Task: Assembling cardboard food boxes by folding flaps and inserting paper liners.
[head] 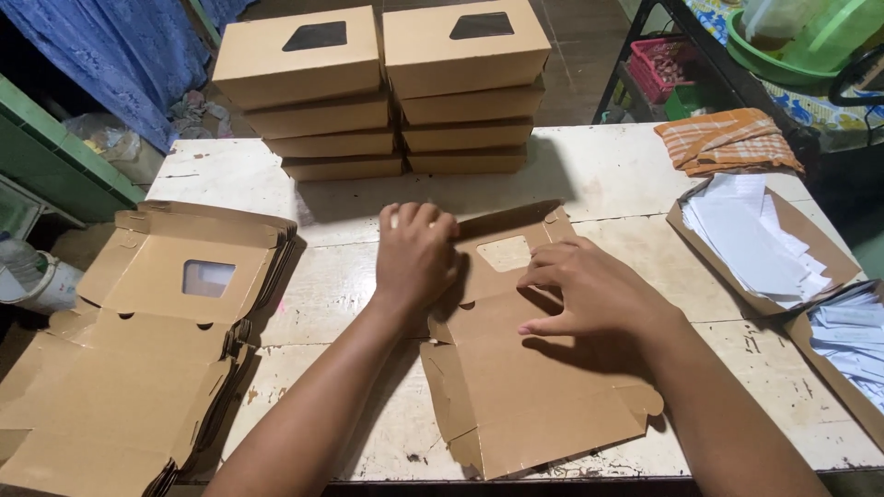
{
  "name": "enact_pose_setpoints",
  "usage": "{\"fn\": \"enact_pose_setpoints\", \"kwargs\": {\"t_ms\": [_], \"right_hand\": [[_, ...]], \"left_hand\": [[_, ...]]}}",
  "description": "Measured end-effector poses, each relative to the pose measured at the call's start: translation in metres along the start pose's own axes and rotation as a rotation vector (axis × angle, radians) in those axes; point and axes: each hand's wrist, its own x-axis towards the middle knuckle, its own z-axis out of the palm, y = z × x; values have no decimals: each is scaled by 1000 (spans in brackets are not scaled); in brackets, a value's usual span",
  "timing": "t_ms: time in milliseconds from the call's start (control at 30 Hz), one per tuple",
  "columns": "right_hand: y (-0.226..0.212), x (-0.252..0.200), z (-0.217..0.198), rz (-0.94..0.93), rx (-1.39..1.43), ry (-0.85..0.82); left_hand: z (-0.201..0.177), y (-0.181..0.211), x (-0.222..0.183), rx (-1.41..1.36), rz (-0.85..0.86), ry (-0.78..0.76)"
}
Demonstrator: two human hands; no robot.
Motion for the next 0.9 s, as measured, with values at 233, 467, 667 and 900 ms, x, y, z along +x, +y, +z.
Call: {"fn": "enact_pose_setpoints", "kwargs": {"t_ms": [233,467,667,900], "right_hand": [[-14,0,-14,13,-17,-32],[5,-1,-12,192,-146,89],[25,-2,-21,508,-99,99],[35,-7,-27,689,185,-63]], "left_hand": [[-71,39,-2,-531,360,-527],[-74,41,4,-400,178,-823],[-65,44,-2,-280,75,-833],[-76,48,-1,-270,-2,-888]]}}
